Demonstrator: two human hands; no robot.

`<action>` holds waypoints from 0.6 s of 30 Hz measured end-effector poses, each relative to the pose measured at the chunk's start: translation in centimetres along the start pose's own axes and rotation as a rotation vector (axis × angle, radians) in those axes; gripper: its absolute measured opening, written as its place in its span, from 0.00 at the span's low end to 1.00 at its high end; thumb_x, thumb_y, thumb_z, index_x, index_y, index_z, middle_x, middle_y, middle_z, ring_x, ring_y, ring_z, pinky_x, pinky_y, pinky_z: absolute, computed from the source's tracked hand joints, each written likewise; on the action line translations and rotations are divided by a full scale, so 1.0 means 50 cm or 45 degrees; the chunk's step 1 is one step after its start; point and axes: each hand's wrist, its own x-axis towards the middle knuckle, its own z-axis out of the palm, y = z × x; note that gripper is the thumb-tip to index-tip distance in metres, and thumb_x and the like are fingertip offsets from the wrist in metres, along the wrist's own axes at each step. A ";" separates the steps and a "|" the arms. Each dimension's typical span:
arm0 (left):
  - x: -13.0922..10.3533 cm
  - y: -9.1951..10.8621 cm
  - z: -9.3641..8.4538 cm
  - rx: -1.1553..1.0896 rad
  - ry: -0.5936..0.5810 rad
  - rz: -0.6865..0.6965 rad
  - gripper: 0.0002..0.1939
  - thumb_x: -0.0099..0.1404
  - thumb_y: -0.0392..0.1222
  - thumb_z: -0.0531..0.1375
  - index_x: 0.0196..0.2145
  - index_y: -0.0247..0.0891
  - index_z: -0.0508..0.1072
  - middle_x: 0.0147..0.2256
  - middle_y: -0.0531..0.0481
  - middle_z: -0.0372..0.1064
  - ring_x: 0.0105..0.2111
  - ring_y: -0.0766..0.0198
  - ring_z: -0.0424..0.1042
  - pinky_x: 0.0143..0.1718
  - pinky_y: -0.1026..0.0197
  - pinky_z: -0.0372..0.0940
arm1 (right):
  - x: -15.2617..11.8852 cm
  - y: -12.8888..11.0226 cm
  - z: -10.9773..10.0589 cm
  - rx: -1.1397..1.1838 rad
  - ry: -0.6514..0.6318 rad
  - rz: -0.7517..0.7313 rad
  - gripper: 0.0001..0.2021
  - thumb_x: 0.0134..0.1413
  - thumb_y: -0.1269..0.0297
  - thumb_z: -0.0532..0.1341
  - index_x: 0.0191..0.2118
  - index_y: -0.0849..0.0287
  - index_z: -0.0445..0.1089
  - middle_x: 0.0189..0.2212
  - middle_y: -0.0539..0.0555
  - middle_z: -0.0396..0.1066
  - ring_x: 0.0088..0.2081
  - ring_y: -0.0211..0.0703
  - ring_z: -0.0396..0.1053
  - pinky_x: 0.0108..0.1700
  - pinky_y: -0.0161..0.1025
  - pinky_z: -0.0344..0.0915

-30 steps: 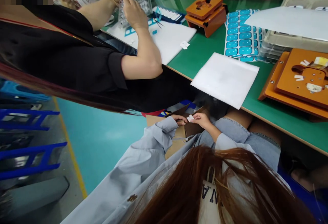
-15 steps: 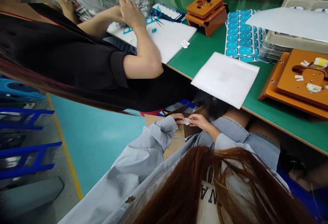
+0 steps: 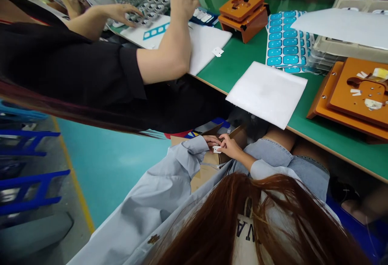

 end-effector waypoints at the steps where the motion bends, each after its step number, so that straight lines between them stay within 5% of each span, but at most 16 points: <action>1: 0.000 0.000 -0.001 -0.010 -0.008 -0.006 0.17 0.70 0.50 0.57 0.45 0.32 0.72 0.40 0.48 0.70 0.35 0.65 0.72 0.35 0.60 0.71 | 0.000 -0.001 0.001 -0.027 -0.005 0.001 0.23 0.44 0.70 0.68 0.47 0.55 0.60 0.25 0.42 0.70 0.28 0.37 0.69 0.34 0.34 0.61; 12: 0.021 -0.017 -0.034 0.018 -0.211 -0.009 0.15 0.69 0.48 0.59 0.46 0.34 0.72 0.42 0.46 0.71 0.38 0.64 0.72 0.38 0.58 0.72 | 0.002 -0.023 -0.001 -0.223 -0.021 0.017 0.20 0.47 0.69 0.67 0.43 0.54 0.58 0.24 0.40 0.69 0.27 0.37 0.69 0.31 0.32 0.58; 18: 0.013 -0.018 -0.026 0.033 -0.198 -0.041 0.26 0.69 0.59 0.53 0.48 0.33 0.75 0.42 0.44 0.69 0.34 0.64 0.73 0.31 0.62 0.71 | 0.005 -0.021 0.006 -0.266 0.012 0.040 0.19 0.47 0.70 0.66 0.41 0.54 0.57 0.24 0.41 0.69 0.27 0.37 0.69 0.31 0.32 0.58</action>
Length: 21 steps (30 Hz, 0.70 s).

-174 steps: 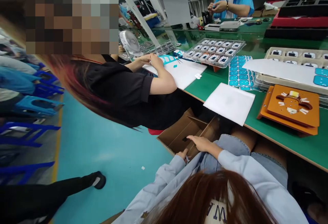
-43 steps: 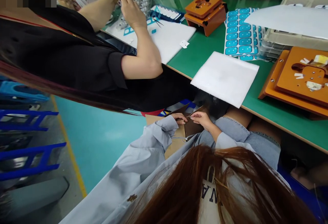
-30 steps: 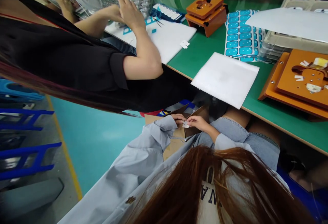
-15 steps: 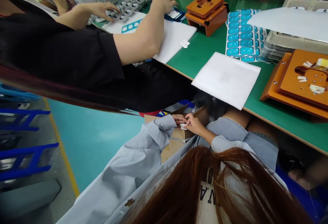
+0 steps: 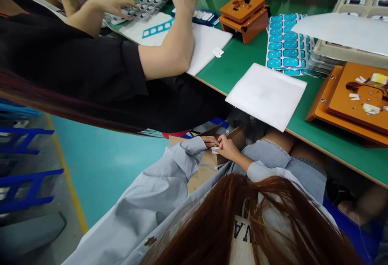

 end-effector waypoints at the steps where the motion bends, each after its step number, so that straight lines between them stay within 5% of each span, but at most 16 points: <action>1: -0.001 0.000 0.002 0.008 0.018 0.004 0.28 0.68 0.61 0.54 0.48 0.33 0.76 0.42 0.44 0.69 0.35 0.64 0.73 0.31 0.63 0.71 | 0.001 0.001 0.001 -0.005 0.010 0.007 0.18 0.47 0.69 0.67 0.41 0.54 0.58 0.24 0.42 0.70 0.27 0.37 0.69 0.30 0.32 0.58; 6: 0.000 -0.003 0.000 0.077 0.084 0.058 0.29 0.53 0.62 0.67 0.43 0.35 0.79 0.39 0.45 0.70 0.40 0.59 0.71 0.38 0.62 0.69 | -0.003 -0.001 0.001 -0.037 0.041 0.007 0.19 0.46 0.65 0.69 0.42 0.54 0.60 0.25 0.43 0.73 0.26 0.37 0.70 0.29 0.32 0.59; 13: -0.001 -0.009 0.000 0.108 0.089 0.127 0.24 0.58 0.58 0.64 0.41 0.34 0.79 0.38 0.44 0.72 0.40 0.59 0.70 0.47 0.60 0.64 | -0.011 -0.001 -0.015 -0.130 0.145 -0.035 0.13 0.53 0.55 0.67 0.39 0.55 0.68 0.28 0.50 0.76 0.33 0.43 0.75 0.37 0.36 0.65; 17: -0.011 -0.008 0.002 0.110 0.107 0.137 0.24 0.59 0.58 0.64 0.43 0.35 0.79 0.39 0.43 0.72 0.40 0.59 0.71 0.47 0.60 0.64 | 0.006 0.022 -0.028 -0.157 0.199 -0.085 0.08 0.63 0.63 0.56 0.43 0.59 0.70 0.39 0.57 0.76 0.35 0.42 0.73 0.42 0.39 0.66; 21: -0.025 -0.008 0.007 0.110 0.159 0.101 0.23 0.58 0.56 0.65 0.45 0.36 0.78 0.40 0.44 0.73 0.41 0.60 0.71 0.47 0.61 0.65 | 0.025 0.042 -0.020 -0.124 0.001 -0.243 0.16 0.55 0.76 0.61 0.49 0.58 0.69 0.51 0.57 0.70 0.37 0.38 0.72 0.45 0.37 0.68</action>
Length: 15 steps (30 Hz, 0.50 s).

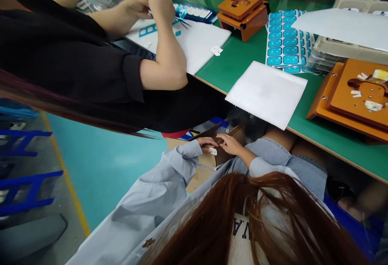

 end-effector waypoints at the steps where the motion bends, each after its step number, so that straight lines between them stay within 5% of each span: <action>1: -0.004 0.000 0.003 -0.001 0.016 -0.017 0.24 0.58 0.55 0.65 0.46 0.36 0.77 0.40 0.44 0.73 0.41 0.61 0.72 0.46 0.61 0.65 | 0.003 0.004 0.005 0.010 -0.051 -0.038 0.17 0.52 0.77 0.62 0.48 0.58 0.70 0.50 0.57 0.71 0.39 0.38 0.72 0.46 0.38 0.68; 5: -0.023 0.002 0.025 -0.005 0.087 -0.110 0.28 0.59 0.52 0.65 0.53 0.35 0.71 0.40 0.46 0.74 0.38 0.64 0.73 0.38 0.65 0.68 | 0.009 0.020 0.019 0.031 -0.167 -0.114 0.14 0.49 0.79 0.64 0.43 0.60 0.72 0.43 0.56 0.71 0.41 0.42 0.70 0.47 0.40 0.68; 10: -0.035 0.008 0.051 0.032 0.181 -0.215 0.27 0.56 0.52 0.67 0.49 0.35 0.71 0.40 0.45 0.75 0.35 0.64 0.75 0.28 0.67 0.69 | 0.008 0.038 0.019 0.056 -0.225 -0.136 0.12 0.51 0.78 0.64 0.42 0.60 0.72 0.42 0.54 0.69 0.36 0.38 0.68 0.43 0.38 0.68; 15: -0.031 0.017 0.063 0.128 0.257 -0.248 0.25 0.50 0.52 0.72 0.42 0.36 0.74 0.36 0.49 0.77 0.37 0.63 0.75 0.40 0.63 0.69 | 0.005 0.040 0.017 0.084 -0.249 -0.148 0.11 0.52 0.78 0.64 0.41 0.60 0.72 0.40 0.53 0.68 0.34 0.36 0.67 0.41 0.36 0.68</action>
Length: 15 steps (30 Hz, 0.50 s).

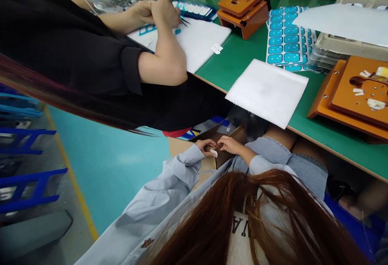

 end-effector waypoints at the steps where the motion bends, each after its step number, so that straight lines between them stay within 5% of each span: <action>1: 0.000 0.002 0.002 0.027 0.016 -0.007 0.24 0.49 0.52 0.72 0.40 0.36 0.75 0.35 0.49 0.77 0.37 0.63 0.75 0.41 0.64 0.69 | 0.000 0.000 0.000 0.004 -0.004 -0.003 0.11 0.52 0.78 0.64 0.41 0.60 0.72 0.40 0.53 0.67 0.34 0.36 0.67 0.41 0.36 0.68; 10: -0.004 0.007 0.012 0.242 0.076 -0.070 0.21 0.52 0.56 0.69 0.33 0.35 0.77 0.24 0.56 0.71 0.24 0.71 0.65 0.28 0.69 0.59 | 0.001 0.007 0.004 -0.002 -0.002 -0.017 0.12 0.51 0.79 0.63 0.41 0.60 0.73 0.40 0.53 0.68 0.35 0.36 0.69 0.42 0.36 0.69; 15: 0.000 0.000 0.024 0.358 0.082 -0.107 0.20 0.58 0.56 0.66 0.34 0.34 0.75 0.25 0.54 0.70 0.25 0.70 0.67 0.30 0.65 0.64 | 0.003 0.009 0.009 -0.037 0.025 -0.036 0.11 0.51 0.78 0.64 0.40 0.59 0.74 0.40 0.54 0.69 0.36 0.38 0.70 0.43 0.37 0.69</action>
